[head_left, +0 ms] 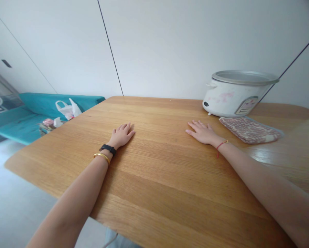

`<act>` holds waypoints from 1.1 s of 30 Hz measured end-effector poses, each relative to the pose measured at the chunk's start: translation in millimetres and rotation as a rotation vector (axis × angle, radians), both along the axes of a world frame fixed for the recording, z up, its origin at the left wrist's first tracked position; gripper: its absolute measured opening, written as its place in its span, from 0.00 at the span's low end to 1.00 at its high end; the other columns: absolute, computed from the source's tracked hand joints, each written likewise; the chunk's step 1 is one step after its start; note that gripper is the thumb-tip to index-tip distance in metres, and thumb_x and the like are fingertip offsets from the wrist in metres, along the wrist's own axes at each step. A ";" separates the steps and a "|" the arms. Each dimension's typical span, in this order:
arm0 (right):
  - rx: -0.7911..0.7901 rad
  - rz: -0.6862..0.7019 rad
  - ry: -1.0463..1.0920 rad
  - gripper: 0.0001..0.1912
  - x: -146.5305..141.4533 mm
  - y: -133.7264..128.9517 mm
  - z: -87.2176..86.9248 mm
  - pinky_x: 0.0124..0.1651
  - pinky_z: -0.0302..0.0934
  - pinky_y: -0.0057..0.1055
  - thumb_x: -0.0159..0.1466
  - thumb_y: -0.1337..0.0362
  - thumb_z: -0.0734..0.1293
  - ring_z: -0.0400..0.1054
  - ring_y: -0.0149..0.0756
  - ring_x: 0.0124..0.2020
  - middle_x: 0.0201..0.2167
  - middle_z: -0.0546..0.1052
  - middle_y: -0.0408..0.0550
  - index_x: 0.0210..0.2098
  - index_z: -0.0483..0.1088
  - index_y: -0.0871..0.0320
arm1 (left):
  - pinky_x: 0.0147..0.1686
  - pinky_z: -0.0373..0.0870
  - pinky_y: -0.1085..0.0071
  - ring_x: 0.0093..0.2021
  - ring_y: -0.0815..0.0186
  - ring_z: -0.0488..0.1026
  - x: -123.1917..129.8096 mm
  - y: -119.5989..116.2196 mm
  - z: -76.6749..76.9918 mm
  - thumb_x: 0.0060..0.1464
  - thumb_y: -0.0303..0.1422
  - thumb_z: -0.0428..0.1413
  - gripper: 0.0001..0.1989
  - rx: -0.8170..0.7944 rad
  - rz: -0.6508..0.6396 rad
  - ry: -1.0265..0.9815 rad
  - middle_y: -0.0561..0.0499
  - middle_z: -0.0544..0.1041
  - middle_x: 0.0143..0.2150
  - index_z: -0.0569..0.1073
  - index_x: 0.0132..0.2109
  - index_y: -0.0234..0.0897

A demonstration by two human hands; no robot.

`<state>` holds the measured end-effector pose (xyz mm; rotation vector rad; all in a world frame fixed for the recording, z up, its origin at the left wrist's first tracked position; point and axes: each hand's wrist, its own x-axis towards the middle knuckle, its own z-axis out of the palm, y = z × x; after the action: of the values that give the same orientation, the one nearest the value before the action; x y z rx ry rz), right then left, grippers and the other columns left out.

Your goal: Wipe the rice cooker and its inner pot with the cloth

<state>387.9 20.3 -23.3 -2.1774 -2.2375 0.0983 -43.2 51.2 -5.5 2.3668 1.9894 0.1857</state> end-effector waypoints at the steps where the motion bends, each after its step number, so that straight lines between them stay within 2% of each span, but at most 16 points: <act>1: 0.002 -0.004 0.001 0.41 -0.1 -0.1 -0.2 0.74 0.35 0.65 0.75 0.38 0.47 0.37 0.55 0.77 0.77 0.44 0.48 0.78 0.51 0.52 | 0.70 0.52 0.42 0.76 0.48 0.55 0.1 0.4 -0.5 0.69 0.50 0.41 0.38 0.003 0.013 -0.018 0.36 0.59 0.76 0.46 0.79 0.38; 3: 0.000 -0.008 0.003 0.41 0.0 0.3 -0.3 0.75 0.35 0.65 0.74 0.38 0.47 0.38 0.55 0.77 0.77 0.45 0.48 0.78 0.51 0.52 | 0.70 0.53 0.43 0.75 0.47 0.57 0.3 1.0 -1.2 0.68 0.50 0.43 0.45 0.009 0.034 -0.060 0.32 0.60 0.75 0.34 0.79 0.33; 4: -0.002 -0.008 0.005 0.41 0.3 0.8 -0.3 0.75 0.35 0.64 0.74 0.37 0.48 0.38 0.55 0.77 0.77 0.45 0.48 0.78 0.51 0.52 | 0.69 0.53 0.43 0.75 0.47 0.58 0.4 1.2 -1.5 0.68 0.51 0.44 0.47 0.011 0.037 -0.078 0.31 0.61 0.75 0.30 0.79 0.31; 8: -0.014 -0.020 0.018 0.42 2.6 3.3 -0.8 0.75 0.33 0.62 0.73 0.36 0.49 0.37 0.54 0.77 0.77 0.45 0.47 0.78 0.50 0.50 | 0.69 0.53 0.42 0.74 0.46 0.59 0.5 1.3 -1.8 0.68 0.51 0.45 0.48 0.016 0.036 -0.104 0.30 0.62 0.74 0.27 0.78 0.31; 10: -0.018 -0.023 0.032 0.43 3.2 3.7 -1.1 0.76 0.32 0.62 0.73 0.35 0.48 0.36 0.52 0.77 0.77 0.44 0.47 0.78 0.50 0.50 | 0.69 0.54 0.42 0.74 0.46 0.58 0.6 0.9 -1.1 0.68 0.50 0.45 0.47 0.016 0.034 -0.092 0.31 0.61 0.74 0.30 0.79 0.32; 12: -0.009 -0.020 0.041 0.43 2.7 2.9 -1.3 0.75 0.33 0.63 0.73 0.35 0.46 0.36 0.53 0.77 0.77 0.44 0.46 0.78 0.51 0.51 | 0.69 0.53 0.42 0.75 0.47 0.56 0.7 0.0 0.1 0.69 0.50 0.43 0.40 0.006 0.021 -0.055 0.34 0.60 0.75 0.42 0.79 0.36; 14: 0.002 -0.016 0.036 0.43 1.2 1.4 -1.4 0.75 0.33 0.65 0.73 0.35 0.44 0.37 0.54 0.77 0.77 0.44 0.47 0.78 0.51 0.52 | 0.70 0.52 0.42 0.75 0.48 0.55 0.9 -1.0 1.6 0.70 0.50 0.41 0.33 -0.005 0.000 -0.013 0.38 0.59 0.76 0.58 0.75 0.42; 16: 0.007 -0.011 0.024 0.44 -0.5 -0.2 -1.2 0.75 0.34 0.65 0.73 0.35 0.44 0.37 0.54 0.77 0.77 0.44 0.48 0.79 0.49 0.53 | 0.69 0.53 0.41 0.75 0.48 0.56 1.1 -1.9 2.8 0.70 0.50 0.41 0.30 -0.005 -0.014 0.009 0.40 0.60 0.76 0.66 0.70 0.44; 19: 0.022 -0.018 0.025 0.45 -2.3 -1.8 -0.6 0.75 0.35 0.64 0.73 0.35 0.46 0.37 0.53 0.77 0.77 0.44 0.49 0.80 0.43 0.54 | 0.69 0.54 0.41 0.74 0.48 0.57 1.0 -2.1 3.0 0.70 0.50 0.41 0.29 0.007 -0.023 0.014 0.40 0.61 0.76 0.67 0.69 0.42; 21: 0.028 -0.019 0.025 0.45 -2.7 -1.9 0.0 0.75 0.35 0.64 0.73 0.35 0.47 0.38 0.54 0.77 0.77 0.45 0.49 0.80 0.42 0.55 | 0.69 0.54 0.41 0.75 0.48 0.56 0.7 -1.2 2.0 0.70 0.50 0.41 0.30 0.003 -0.019 0.015 0.40 0.60 0.76 0.65 0.71 0.42; 26: 0.009 -0.006 0.008 0.43 -2.5 -1.4 0.7 0.74 0.35 0.66 0.73 0.36 0.48 0.38 0.56 0.77 0.77 0.45 0.49 0.78 0.51 0.54 | 0.70 0.53 0.43 0.75 0.48 0.56 0.1 1.0 -0.4 0.69 0.50 0.42 0.39 0.000 0.028 -0.016 0.34 0.59 0.76 0.46 0.78 0.35; 27: 0.013 -0.009 0.011 0.43 -2.5 -1.6 0.6 0.74 0.35 0.66 0.73 0.36 0.48 0.38 0.55 0.77 0.77 0.45 0.49 0.78 0.50 0.54 | 0.70 0.53 0.43 0.75 0.48 0.56 0.1 0.8 -0.2 0.69 0.50 0.42 0.39 0.000 0.024 -0.014 0.34 0.59 0.76 0.47 0.78 0.35; 31: 0.047 -0.019 0.042 0.46 -3.2 -3.0 0.2 0.75 0.37 0.64 0.73 0.36 0.49 0.39 0.54 0.77 0.77 0.46 0.51 0.80 0.38 0.55 | 0.70 0.52 0.40 0.75 0.47 0.56 0.9 -1.3 1.9 0.70 0.51 0.41 0.32 -0.008 -0.007 0.011 0.40 0.59 0.76 0.64 0.72 0.42; 33: 0.056 -0.016 0.045 0.46 -3.2 -3.2 0.2 0.74 0.37 0.65 0.73 0.36 0.50 0.40 0.55 0.77 0.77 0.46 0.52 0.80 0.37 0.56 | 0.70 0.52 0.41 0.75 0.48 0.56 1.0 -1.5 2.1 0.70 0.51 0.41 0.32 -0.009 0.001 0.009 0.40 0.59 0.77 0.64 0.72 0.42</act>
<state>384.7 17.1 -23.0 -2.1430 -2.1715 0.0829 -42.2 49.7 -3.4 2.3654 1.9909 0.1654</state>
